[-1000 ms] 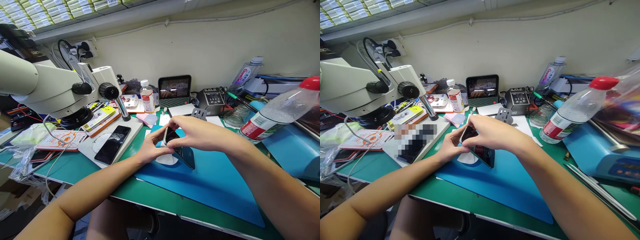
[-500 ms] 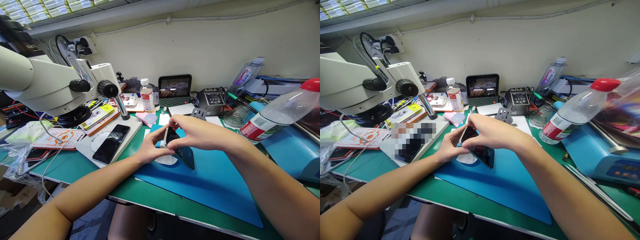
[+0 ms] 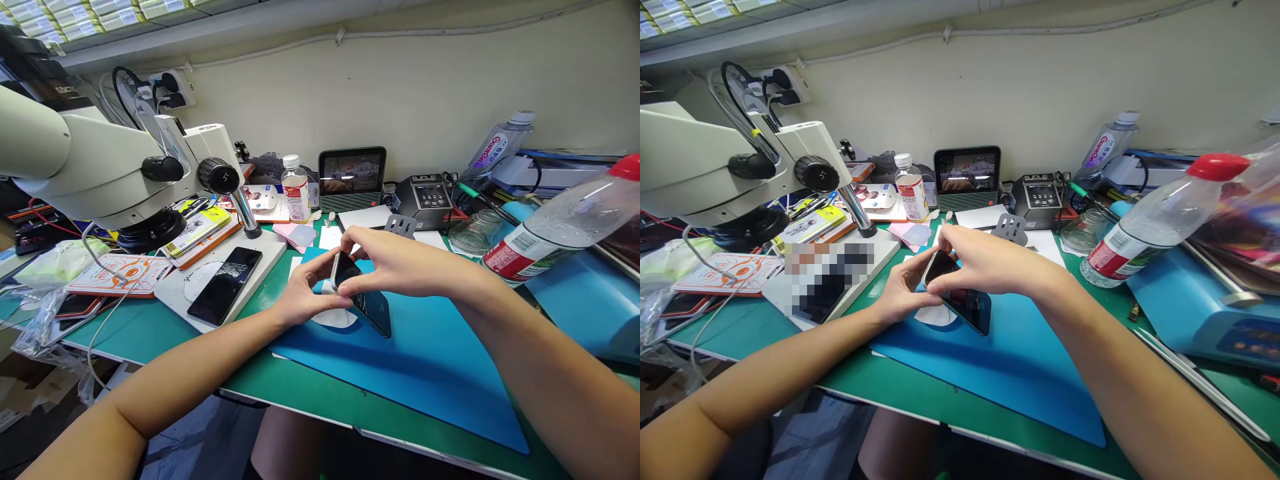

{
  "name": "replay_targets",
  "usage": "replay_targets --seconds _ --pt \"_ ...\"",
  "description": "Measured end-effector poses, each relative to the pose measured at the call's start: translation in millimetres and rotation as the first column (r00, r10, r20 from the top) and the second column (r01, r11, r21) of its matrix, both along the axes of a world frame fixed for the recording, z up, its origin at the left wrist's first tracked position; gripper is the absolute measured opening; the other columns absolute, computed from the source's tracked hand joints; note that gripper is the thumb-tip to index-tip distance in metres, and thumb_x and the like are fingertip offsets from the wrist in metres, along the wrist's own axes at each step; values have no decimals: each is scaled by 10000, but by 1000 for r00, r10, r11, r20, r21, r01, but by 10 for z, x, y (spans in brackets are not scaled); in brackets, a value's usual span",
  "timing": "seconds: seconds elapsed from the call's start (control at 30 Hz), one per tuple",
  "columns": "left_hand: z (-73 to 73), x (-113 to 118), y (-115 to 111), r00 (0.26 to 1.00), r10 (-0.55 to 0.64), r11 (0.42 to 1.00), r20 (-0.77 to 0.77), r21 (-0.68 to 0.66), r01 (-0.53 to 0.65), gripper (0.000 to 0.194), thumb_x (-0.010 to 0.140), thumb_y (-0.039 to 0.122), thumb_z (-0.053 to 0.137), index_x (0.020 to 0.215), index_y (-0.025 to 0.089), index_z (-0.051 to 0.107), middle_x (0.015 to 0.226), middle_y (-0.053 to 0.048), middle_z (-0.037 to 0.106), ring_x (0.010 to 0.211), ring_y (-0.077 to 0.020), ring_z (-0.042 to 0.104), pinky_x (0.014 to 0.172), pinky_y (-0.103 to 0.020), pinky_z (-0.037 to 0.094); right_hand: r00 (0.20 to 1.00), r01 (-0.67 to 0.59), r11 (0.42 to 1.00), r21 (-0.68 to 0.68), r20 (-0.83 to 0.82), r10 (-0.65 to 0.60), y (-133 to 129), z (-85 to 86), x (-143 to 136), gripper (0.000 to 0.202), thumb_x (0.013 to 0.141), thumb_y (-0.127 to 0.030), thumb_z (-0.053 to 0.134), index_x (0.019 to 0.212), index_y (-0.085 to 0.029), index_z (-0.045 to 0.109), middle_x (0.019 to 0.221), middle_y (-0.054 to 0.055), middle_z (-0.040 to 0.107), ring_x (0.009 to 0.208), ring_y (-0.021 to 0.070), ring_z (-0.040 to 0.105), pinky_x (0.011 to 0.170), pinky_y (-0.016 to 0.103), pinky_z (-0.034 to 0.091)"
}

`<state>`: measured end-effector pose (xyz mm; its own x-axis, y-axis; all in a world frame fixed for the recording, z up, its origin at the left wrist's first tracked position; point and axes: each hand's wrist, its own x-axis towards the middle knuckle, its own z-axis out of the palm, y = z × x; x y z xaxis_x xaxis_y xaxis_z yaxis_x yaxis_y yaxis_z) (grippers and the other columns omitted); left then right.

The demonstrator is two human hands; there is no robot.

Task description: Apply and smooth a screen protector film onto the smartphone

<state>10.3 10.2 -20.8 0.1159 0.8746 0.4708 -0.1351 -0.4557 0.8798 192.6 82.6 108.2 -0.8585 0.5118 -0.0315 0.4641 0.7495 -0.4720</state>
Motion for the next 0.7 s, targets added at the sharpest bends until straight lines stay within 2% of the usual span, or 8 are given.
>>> replay_targets --seconds 0.27,0.53,0.7 --pt "18 11 -6 1000 15 1000 -5 -2 -15 872 645 336 940 1432 247 577 1409 -118 639 1316 -347 595 1133 -456 471 1000 -16 1000 -14 -11 16 9 -9 3 536 739 -585 762 1076 -218 563 1101 82 681 941 270 639 662 305 424" --pt "28 17 2 1000 13 1000 -18 29 -12 862 652 333 938 1430 248 577 1368 -116 669 1248 -333 649 1101 -446 496 999 -34 999 -7 -29 34 8 -8 3 512 741 -575 765 1050 -224 558 1055 64 668 886 243 614 646 302 405" --pt "23 -1 32 995 98 995 11 22 -99 832 653 395 931 1402 248 601 1366 -107 671 1279 -339 624 1127 -469 468 996 -19 999 42 -84 22 -3 -15 -6 371 803 -531 709 949 -237 536 961 40 662 836 225 597 650 306 403"
